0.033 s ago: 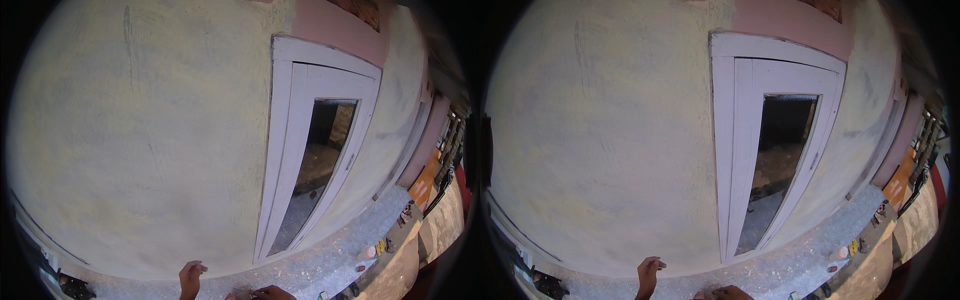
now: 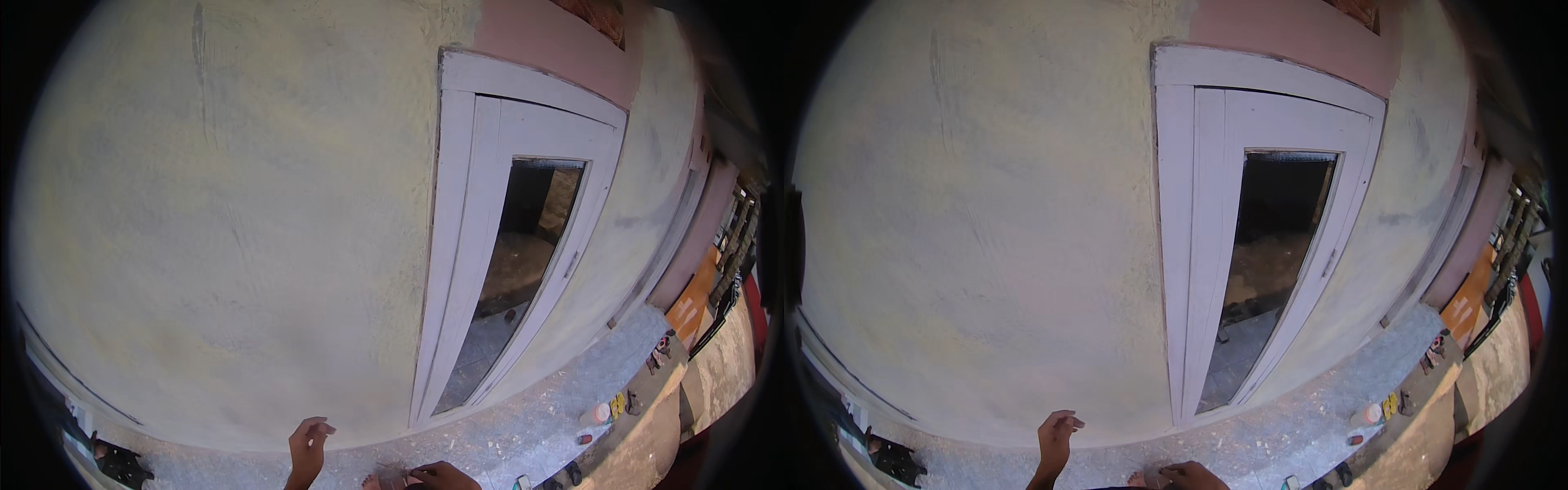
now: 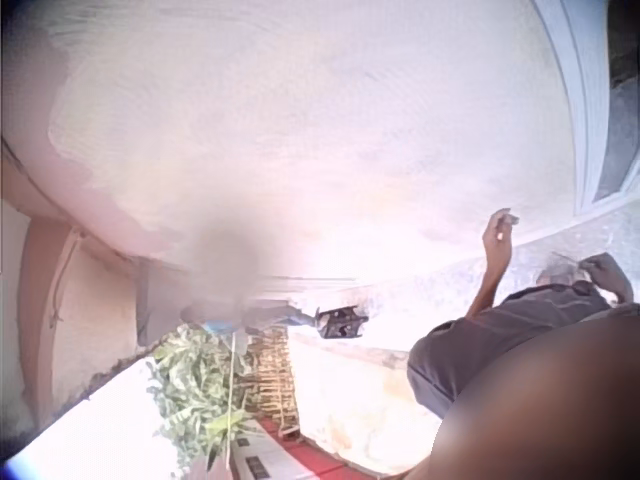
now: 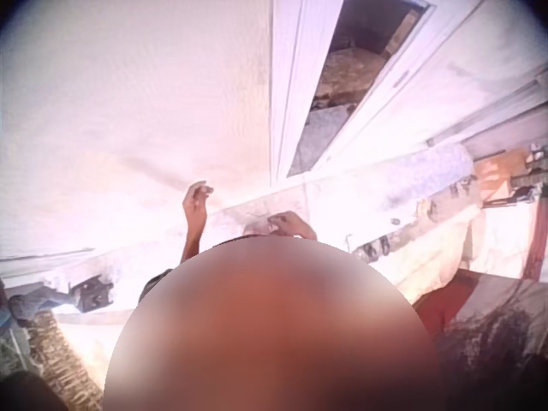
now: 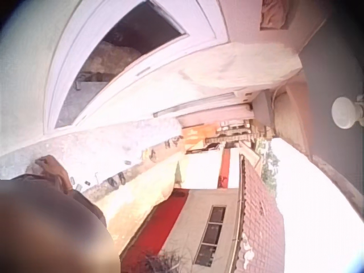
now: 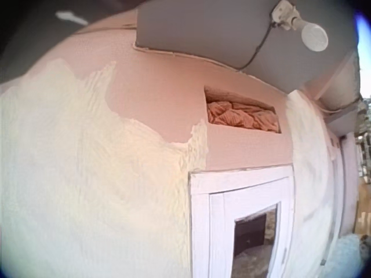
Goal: The person uses a putty knife to spread a light-colored plaster-like material over a pink wall surface. They repeatedly apply and smooth the material across the wall, working around a white-framed window and an upper recessed area.
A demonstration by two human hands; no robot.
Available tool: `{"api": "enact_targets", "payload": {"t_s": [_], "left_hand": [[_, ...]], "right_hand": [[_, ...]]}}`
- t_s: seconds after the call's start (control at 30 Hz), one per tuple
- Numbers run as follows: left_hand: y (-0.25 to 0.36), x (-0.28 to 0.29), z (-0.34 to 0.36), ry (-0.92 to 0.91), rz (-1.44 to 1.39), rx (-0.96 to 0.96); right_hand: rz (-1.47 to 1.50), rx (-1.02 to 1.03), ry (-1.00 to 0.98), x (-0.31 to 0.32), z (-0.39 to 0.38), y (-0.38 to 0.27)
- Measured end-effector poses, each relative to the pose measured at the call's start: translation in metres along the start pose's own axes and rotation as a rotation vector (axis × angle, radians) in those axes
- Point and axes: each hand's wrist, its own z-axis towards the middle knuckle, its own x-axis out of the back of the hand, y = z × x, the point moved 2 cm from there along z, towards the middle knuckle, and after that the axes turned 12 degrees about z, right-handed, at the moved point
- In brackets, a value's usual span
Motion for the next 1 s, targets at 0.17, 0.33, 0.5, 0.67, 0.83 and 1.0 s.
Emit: {"api": "enact_targets", "payload": {"t_s": [0.17,0.33,0.5,0.67,0.83,1.0], "left_hand": [[0.069,-0.031,0.048,0.341,0.391,-0.711],[0.116,-0.058,0.049,0.215,0.238,-0.544],[0.116,-0.102,0.035,-0.117,-0.218,-0.171],[0.126,-0.108,0.066,-0.241,-0.298,-0.196],[0.155,-0.123,0.094,-0.189,-0.339,-0.2],[0.17,-0.146,0.106,-0.121,-0.375,-0.285]], "right_hand": [[0.285,0.373,0.067,0.086,0.005,-0.065],[0.413,0.81,0.121,0.144,0.005,-0.155],[0.64,0.841,0.062,0.124,0.012,-0.19],[0.809,0.84,0.093,0.068,0.03,-0.202],[0.823,0.962,0.277,0.065,0.044,-0.206],[0.837,1.014,0.451,0.077,0.046,-0.206]]}}
